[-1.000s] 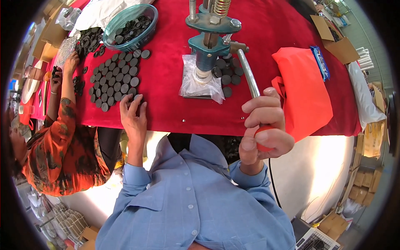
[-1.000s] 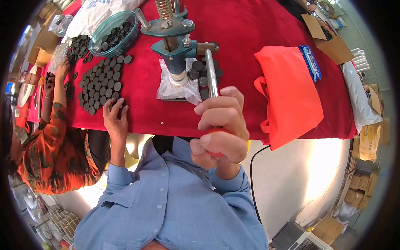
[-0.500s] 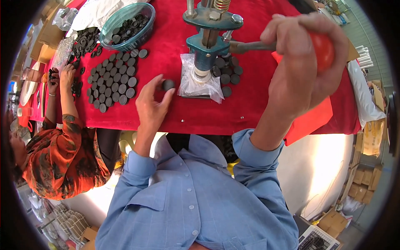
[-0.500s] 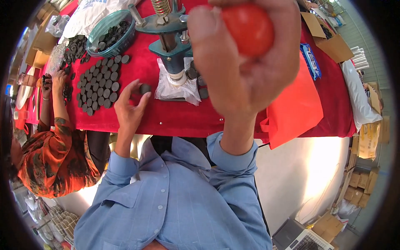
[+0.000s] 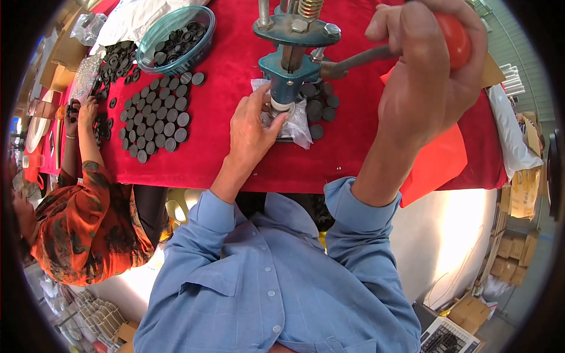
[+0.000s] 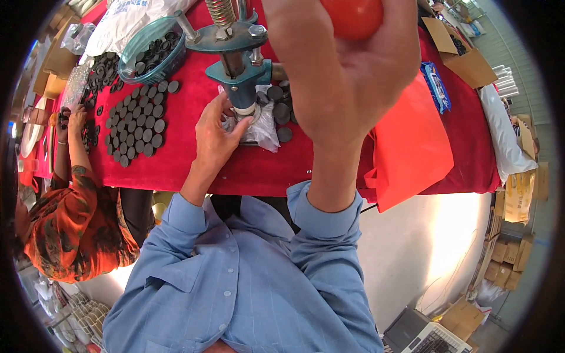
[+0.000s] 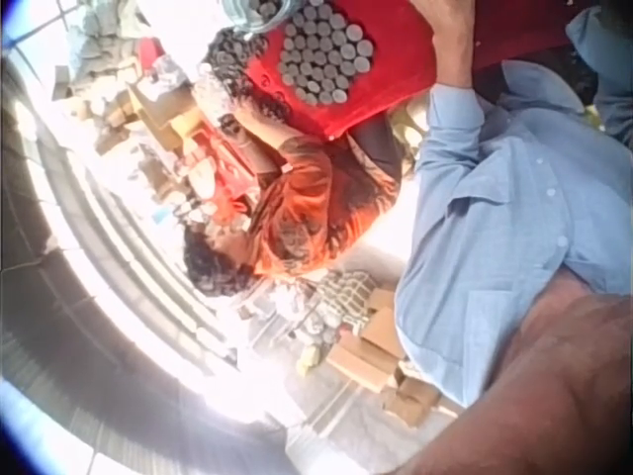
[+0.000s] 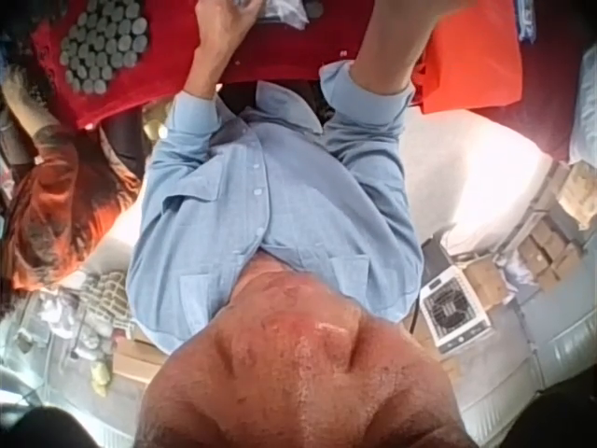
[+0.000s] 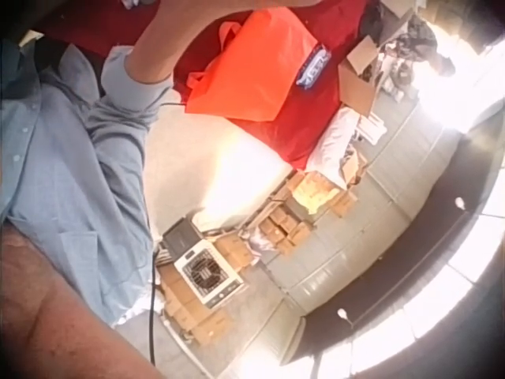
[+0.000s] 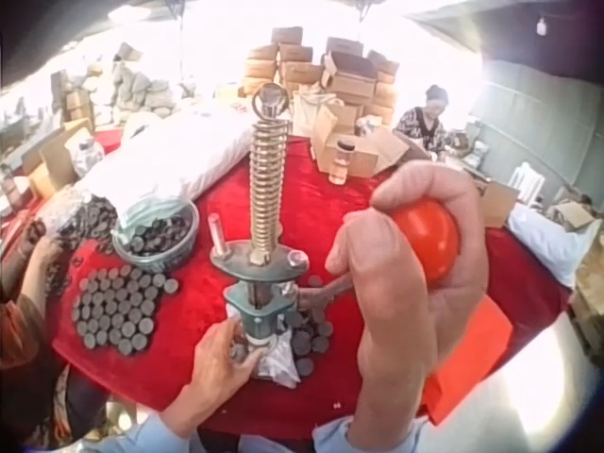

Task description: The person assembles or shapes small plastic discs using a manual press.

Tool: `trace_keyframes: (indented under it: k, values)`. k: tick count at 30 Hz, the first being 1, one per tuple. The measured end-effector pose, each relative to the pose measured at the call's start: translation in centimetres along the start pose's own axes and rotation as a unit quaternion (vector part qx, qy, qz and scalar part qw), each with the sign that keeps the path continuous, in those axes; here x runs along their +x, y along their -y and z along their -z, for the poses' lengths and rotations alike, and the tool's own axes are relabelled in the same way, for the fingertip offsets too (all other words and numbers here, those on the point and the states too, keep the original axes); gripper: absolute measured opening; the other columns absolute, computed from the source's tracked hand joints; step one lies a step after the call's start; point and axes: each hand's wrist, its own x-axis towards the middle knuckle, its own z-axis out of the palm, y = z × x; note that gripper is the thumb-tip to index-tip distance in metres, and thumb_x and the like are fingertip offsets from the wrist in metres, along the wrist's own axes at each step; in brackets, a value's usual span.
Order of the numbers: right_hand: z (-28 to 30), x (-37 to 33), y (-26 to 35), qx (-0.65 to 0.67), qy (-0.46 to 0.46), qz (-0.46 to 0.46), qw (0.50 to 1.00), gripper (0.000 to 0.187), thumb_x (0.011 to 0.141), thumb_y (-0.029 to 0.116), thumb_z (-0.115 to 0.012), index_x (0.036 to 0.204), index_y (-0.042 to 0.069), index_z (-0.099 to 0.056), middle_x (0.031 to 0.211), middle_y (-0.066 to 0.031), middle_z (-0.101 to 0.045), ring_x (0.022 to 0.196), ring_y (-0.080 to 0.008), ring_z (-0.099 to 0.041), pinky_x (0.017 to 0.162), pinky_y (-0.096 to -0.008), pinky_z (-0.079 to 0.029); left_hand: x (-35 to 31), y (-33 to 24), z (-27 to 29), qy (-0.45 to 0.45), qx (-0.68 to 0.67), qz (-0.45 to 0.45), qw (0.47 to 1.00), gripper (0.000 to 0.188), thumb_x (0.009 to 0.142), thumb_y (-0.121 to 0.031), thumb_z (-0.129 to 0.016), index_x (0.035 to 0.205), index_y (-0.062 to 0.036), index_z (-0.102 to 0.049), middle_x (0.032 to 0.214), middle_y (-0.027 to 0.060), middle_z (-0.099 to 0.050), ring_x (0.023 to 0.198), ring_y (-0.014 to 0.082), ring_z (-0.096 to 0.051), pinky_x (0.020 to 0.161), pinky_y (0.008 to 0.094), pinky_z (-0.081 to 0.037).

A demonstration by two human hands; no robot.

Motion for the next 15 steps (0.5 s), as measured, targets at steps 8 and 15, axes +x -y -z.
trace_keyframes:
  k: [8, 15]
  values:
    - [-0.4, -4.8, 2.4, -0.1, -0.024, 0.012, 0.995, 0.026, 0.091, 0.005, -0.06, 0.115, 0.005, -0.051, 0.07, -0.0092, -0.052, 0.061, -0.0211, -0.054, 0.075, -0.0478, -0.052, -1.0, 0.7, 1.6, -0.01, -0.016, 0.038, 0.999, 0.056, 0.077, -0.012, -0.085, 0.125, -0.0011, -0.059, 0.104, 0.0148, -0.068, 0.086, 0.0289, -0.066, 0.074, 0.0389, -0.055]
    - [0.6, -14.8, 4.4, -0.072, 0.019, 0.025, 0.997, 0.03, 0.084, 0.012, -0.069, 0.103, 0.019, -0.048, 0.082, -0.0057, -0.054, 0.076, -0.0271, -0.063, 0.091, -0.0519, -0.043, -4.9, 4.7, 10.0, -0.078, 0.273, 0.025, 0.958, 0.031, 0.084, -0.006, -0.075, 0.114, -0.0042, -0.068, 0.118, 0.0124, -0.065, 0.107, 0.0323, -0.06, 0.091, 0.0405, -0.05]
